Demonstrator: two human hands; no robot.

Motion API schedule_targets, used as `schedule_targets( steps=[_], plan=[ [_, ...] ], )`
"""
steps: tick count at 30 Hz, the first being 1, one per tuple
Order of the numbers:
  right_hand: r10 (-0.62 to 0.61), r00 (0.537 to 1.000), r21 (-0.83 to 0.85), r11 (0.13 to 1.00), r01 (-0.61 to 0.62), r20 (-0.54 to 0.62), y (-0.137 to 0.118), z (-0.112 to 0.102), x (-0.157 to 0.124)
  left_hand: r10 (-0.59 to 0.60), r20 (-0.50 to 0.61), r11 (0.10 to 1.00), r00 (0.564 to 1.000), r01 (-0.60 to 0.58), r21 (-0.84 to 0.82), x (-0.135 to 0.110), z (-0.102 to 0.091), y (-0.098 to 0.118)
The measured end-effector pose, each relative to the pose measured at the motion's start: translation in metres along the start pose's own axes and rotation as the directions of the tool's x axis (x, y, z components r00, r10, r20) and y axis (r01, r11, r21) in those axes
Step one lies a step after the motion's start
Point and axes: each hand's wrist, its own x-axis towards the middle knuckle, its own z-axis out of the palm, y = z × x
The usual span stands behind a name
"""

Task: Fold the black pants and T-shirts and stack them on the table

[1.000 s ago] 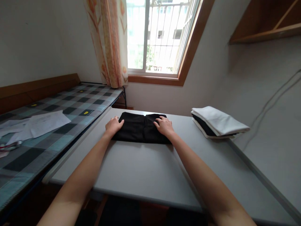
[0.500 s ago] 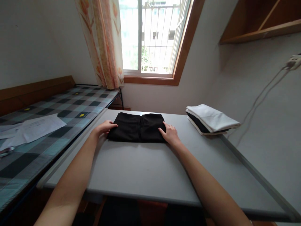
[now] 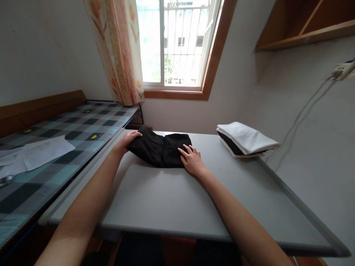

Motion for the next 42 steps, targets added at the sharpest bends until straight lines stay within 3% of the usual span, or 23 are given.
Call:
schedule_targets(
  steps=[5,7,9,11,13,16,19,23,27,29,31,33,36,39,42],
  plan=[
    [-0.009,1.000,0.071,0.997,0.011,-0.026,0.003,0.002,-0.001,0.036,0.121,0.998,0.992,-0.042,0.048,0.005,0.044,0.044],
    [-0.004,0.997,0.200,0.980,0.018,-0.071,0.008,0.001,0.001,0.056,0.243,0.996,0.968,-0.072,0.057,0.001,0.069,0.058],
    [0.089,0.986,0.406,0.913,-0.025,-0.140,0.015,0.000,0.005,0.068,0.515,0.987,0.855,-0.132,0.090,-0.005,0.094,0.066],
    [0.255,0.952,0.619,0.779,-0.099,-0.170,0.025,-0.002,0.009,0.140,0.615,0.963,0.776,-0.251,0.098,-0.009,0.113,0.064],
    [0.383,0.917,0.772,0.615,-0.162,-0.113,0.035,-0.004,0.013,0.249,0.574,0.916,0.780,-0.383,0.123,-0.010,0.124,0.053],
    [0.403,0.915,0.868,0.455,-0.199,-0.002,0.044,-0.004,0.016,0.402,0.466,0.814,0.788,-0.541,0.212,-0.011,0.127,0.026],
    [0.337,0.942,0.865,0.470,-0.179,0.012,0.045,-0.001,0.016,0.532,0.394,0.663,0.749,-0.658,0.356,-0.020,0.121,-0.005],
    [0.261,0.965,0.858,0.498,-0.129,-0.006,0.038,0.000,0.013,0.590,0.341,0.502,0.732,-0.663,0.556,-0.047,0.116,-0.042],
    [0.312,0.947,0.935,0.353,-0.043,-0.074,0.030,-0.004,0.013,0.653,0.421,0.365,0.630,-0.748,0.554,-0.067,0.117,-0.068],
    [0.373,0.924,0.950,0.309,-0.037,-0.086,0.029,-0.005,0.013,0.662,0.429,0.351,0.615,-0.760,0.547,-0.069,0.118,-0.075],
    [0.390,0.918,0.925,0.370,-0.092,-0.065,0.032,-0.004,0.013,0.663,0.419,0.363,0.621,-0.756,0.545,-0.068,0.117,-0.078],
    [0.363,0.930,0.851,0.505,-0.149,-0.053,0.035,-0.003,0.012,0.667,0.429,0.351,0.609,-0.764,0.541,-0.065,0.114,-0.079],
    [0.315,0.948,0.745,0.642,-0.180,-0.042,0.040,-0.002,0.011,0.668,0.514,0.254,0.538,-0.814,0.522,-0.064,0.109,-0.079],
    [0.319,0.948,0.716,0.667,-0.208,-0.021,0.042,-0.003,0.010,0.641,0.614,0.122,0.460,-0.851,0.510,-0.062,0.106,-0.079],
    [0.343,0.939,0.709,0.668,-0.228,-0.020,0.042,-0.003,0.010,0.600,0.667,0.038,0.442,-0.848,0.528,-0.059,0.105,-0.077]
  ],
)
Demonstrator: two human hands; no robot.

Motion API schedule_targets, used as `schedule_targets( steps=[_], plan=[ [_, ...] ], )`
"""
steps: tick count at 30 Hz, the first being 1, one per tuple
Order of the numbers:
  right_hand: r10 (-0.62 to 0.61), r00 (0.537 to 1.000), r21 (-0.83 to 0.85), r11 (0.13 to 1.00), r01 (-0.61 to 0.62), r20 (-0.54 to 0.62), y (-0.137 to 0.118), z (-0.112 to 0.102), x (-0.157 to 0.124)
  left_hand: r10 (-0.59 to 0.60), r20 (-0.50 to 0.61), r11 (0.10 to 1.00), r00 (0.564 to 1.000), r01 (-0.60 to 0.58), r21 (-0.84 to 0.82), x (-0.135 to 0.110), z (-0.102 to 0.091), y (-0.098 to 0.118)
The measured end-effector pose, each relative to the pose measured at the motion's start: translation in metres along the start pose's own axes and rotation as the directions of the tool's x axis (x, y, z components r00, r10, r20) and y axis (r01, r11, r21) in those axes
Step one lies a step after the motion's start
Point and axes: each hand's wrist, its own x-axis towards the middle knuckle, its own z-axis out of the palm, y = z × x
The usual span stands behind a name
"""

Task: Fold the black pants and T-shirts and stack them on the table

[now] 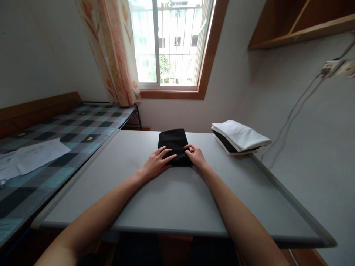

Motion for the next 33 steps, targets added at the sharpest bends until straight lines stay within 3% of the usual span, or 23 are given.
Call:
schedule_targets(
  steps=[4,6,7,9,11,13,15,17,19,21,23,27,30,33],
  plan=[
    [-0.040,0.999,0.038,0.998,0.041,-0.019,-0.006,0.010,-0.008,-0.013,0.024,0.997,1.000,0.011,0.075,0.004,-0.007,-0.013],
    [-0.119,0.983,0.124,0.987,0.102,0.139,-0.014,0.020,-0.017,-0.158,-0.048,0.980,0.986,0.163,0.113,0.003,-0.010,-0.025],
    [-0.186,0.949,0.173,0.974,0.145,0.256,-0.019,0.024,-0.022,-0.260,-0.095,0.956,0.961,0.270,0.112,0.002,-0.010,-0.032],
    [-0.347,0.841,0.236,0.934,0.269,0.416,-0.028,0.031,-0.030,-0.465,-0.167,0.878,0.869,0.477,0.033,-0.001,-0.010,-0.044],
    [-0.472,0.794,0.199,0.882,0.428,0.384,-0.034,0.030,-0.033,-0.591,-0.194,0.806,0.783,0.580,-0.117,-0.003,-0.008,-0.052],
    [-0.530,0.823,0.079,0.847,0.526,0.203,-0.032,0.021,-0.028,-0.611,-0.233,0.789,0.756,0.563,-0.245,-0.003,-0.006,-0.050],
    [-0.515,0.857,-0.033,0.857,0.514,-0.036,-0.024,0.007,-0.017,-0.539,-0.290,0.839,0.791,0.475,-0.265,-0.002,-0.006,-0.041],
    [-0.427,0.869,-0.078,0.904,0.421,-0.250,-0.010,-0.006,-0.004,-0.433,-0.310,0.901,0.846,0.393,-0.185,0.000,-0.007,-0.027],
    [-0.279,0.897,-0.051,0.959,0.279,-0.344,0.007,-0.015,0.008,-0.366,-0.287,0.930,0.885,0.356,-0.090,0.000,-0.006,-0.015],
    [-0.126,0.944,0.036,0.989,0.144,-0.306,0.024,-0.018,0.016,-0.351,-0.247,0.935,0.903,0.350,-0.048,-0.001,-0.005,-0.008],
    [-0.041,0.980,0.130,0.989,0.068,-0.197,0.036,-0.016,0.020,-0.332,-0.196,0.943,0.923,0.324,-0.071,-0.003,-0.002,-0.008],
    [-0.032,0.996,0.173,0.984,0.046,-0.079,0.042,-0.009,0.018,-0.301,-0.162,0.949,0.940,0.279,-0.147,-0.007,0.000,-0.021],
    [-0.061,0.997,0.088,0.994,0.065,-0.043,0.035,-0.007,0.013,-0.426,-0.209,0.898,0.880,0.382,-0.221,-0.009,0.003,-0.035],
    [-0.068,0.996,0.034,0.997,0.070,-0.064,0.028,-0.005,0.009,-0.574,-0.185,0.780,0.798,0.464,-0.419,-0.010,0.007,-0.046]
  ],
)
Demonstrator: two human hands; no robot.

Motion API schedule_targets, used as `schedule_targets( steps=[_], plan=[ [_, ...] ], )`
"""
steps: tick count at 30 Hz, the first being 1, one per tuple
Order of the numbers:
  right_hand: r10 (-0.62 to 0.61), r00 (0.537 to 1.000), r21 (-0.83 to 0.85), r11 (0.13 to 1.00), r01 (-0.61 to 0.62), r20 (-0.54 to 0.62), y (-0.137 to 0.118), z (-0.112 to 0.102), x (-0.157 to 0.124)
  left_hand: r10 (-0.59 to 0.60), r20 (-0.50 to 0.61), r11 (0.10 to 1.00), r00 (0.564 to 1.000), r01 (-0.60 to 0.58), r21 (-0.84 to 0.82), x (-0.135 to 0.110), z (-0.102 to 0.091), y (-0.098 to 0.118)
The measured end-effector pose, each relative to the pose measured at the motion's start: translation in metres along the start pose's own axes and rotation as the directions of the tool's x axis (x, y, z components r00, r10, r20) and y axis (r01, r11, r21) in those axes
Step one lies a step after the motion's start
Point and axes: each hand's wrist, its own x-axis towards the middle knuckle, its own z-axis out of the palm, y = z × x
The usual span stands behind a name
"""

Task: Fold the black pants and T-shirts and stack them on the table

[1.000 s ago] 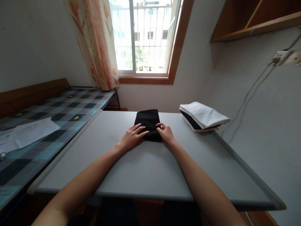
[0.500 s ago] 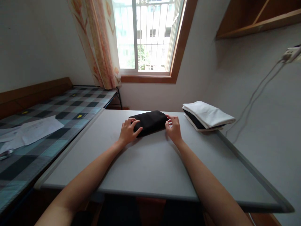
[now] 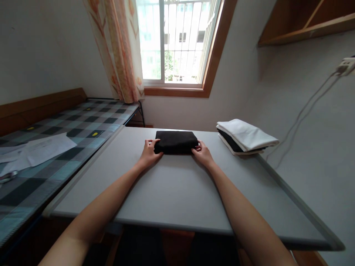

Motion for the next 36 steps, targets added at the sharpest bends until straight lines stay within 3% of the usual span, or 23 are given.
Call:
schedule_targets(
  steps=[5,10,13,16,20,22,27,30,36],
  plan=[
    [0.047,0.996,0.094,0.995,-0.040,-0.079,-0.0033,0.0023,0.0010,-0.088,0.047,0.978,0.995,0.095,-0.185,0.0048,0.0026,-0.0072],
    [0.082,0.996,0.256,0.963,-0.089,0.037,-0.0018,0.0027,0.0000,-0.064,0.025,0.967,0.998,0.069,-0.247,0.0046,0.0020,-0.0065],
    [0.119,0.990,0.287,0.948,-0.136,0.077,-0.0019,0.0029,-0.0010,0.015,-0.010,0.982,1.000,-0.016,-0.189,0.0037,0.0004,-0.0047],
    [0.081,0.997,0.232,0.969,-0.082,0.014,-0.0032,0.0045,-0.0004,0.102,-0.019,0.988,0.995,-0.104,-0.116,0.0032,-0.0017,-0.0027],
    [-0.050,0.980,0.082,0.994,0.066,-0.192,-0.0042,0.0080,0.0009,0.073,0.011,0.990,0.997,-0.071,-0.124,0.0046,-0.0023,-0.0040],
    [-0.060,0.982,0.071,0.995,0.073,-0.177,-0.0036,0.0088,0.0011,0.022,0.032,0.989,0.999,-0.017,-0.148,0.0057,-0.0018,-0.0063],
    [0.010,1.000,0.116,0.993,-0.008,-0.014,-0.0009,0.0071,0.0009,-0.061,0.111,0.952,0.992,0.092,-0.294,0.0074,-0.0014,-0.0095],
    [0.006,1.000,0.106,0.994,-0.004,-0.017,-0.0005,0.0073,0.0010,-0.066,0.110,0.941,0.992,0.098,-0.323,0.0082,-0.0017,-0.0073],
    [0.009,0.996,-0.031,0.999,-0.012,-0.084,0.0024,0.0084,0.0017,-0.040,0.000,0.966,0.999,0.039,-0.254,0.0097,-0.0019,-0.0033]
  ],
)
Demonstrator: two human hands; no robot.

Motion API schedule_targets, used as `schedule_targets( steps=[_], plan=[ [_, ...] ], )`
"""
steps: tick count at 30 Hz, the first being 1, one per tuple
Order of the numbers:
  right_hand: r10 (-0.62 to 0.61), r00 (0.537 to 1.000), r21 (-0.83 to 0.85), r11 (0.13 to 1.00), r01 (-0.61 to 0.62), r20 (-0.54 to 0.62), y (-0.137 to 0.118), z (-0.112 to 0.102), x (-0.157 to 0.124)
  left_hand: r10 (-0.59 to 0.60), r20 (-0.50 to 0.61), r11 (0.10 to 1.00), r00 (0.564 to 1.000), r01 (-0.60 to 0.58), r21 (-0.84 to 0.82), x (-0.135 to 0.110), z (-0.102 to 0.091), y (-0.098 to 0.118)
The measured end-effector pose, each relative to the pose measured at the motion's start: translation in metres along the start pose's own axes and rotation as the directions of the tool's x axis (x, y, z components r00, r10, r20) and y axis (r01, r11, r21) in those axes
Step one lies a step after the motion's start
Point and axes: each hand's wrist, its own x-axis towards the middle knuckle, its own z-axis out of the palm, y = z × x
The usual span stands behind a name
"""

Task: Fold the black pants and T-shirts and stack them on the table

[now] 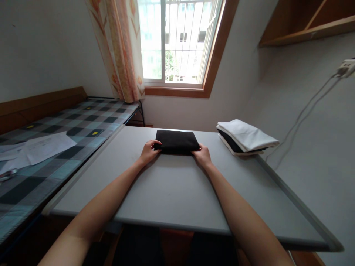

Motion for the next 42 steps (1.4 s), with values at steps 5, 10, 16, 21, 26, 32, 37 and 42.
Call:
schedule_targets(
  steps=[5,10,16,21,26,32,37,42],
  plan=[
    [-0.008,1.000,-0.037,0.999,0.008,-0.001,0.002,-0.003,0.001,-0.087,-0.015,0.994,0.996,0.086,-0.071,0.002,-0.001,-0.007],
    [-0.077,0.996,-0.083,0.993,0.080,0.038,0.000,-0.007,0.001,0.019,-0.067,0.998,0.998,-0.014,0.066,0.000,-0.003,-0.004],
    [-0.144,0.988,-0.130,0.980,0.150,0.052,-0.005,-0.014,0.001,0.300,0.110,0.845,0.947,-0.318,0.430,-0.008,-0.009,0.015],
    [-0.086,0.996,-0.088,0.993,0.084,-0.010,-0.006,-0.015,0.002,0.255,0.142,0.821,0.956,-0.292,0.491,-0.009,-0.008,0.017],
    [-0.036,0.999,-0.077,0.996,0.035,-0.013,0.000,-0.011,0.003,0.211,0.125,0.799,0.969,-0.245,0.549,-0.008,-0.004,0.017],
    [-0.005,0.995,-0.214,0.977,-0.017,-0.103,0.006,-0.009,0.000,0.151,0.142,0.805,0.978,-0.205,0.557,-0.008,-0.001,0.015],
    [-0.063,0.990,-0.377,0.926,0.011,-0.128,-0.011,-0.014,-0.008,0.193,0.173,0.844,0.966,-0.254,0.473,-0.011,-0.005,0.016],
    [-0.429,0.899,-0.479,0.774,0.415,0.086,-0.046,-0.012,-0.022,0.391,0.249,0.784,0.886,-0.463,0.413,-0.016,-0.003,0.029]
  ],
)
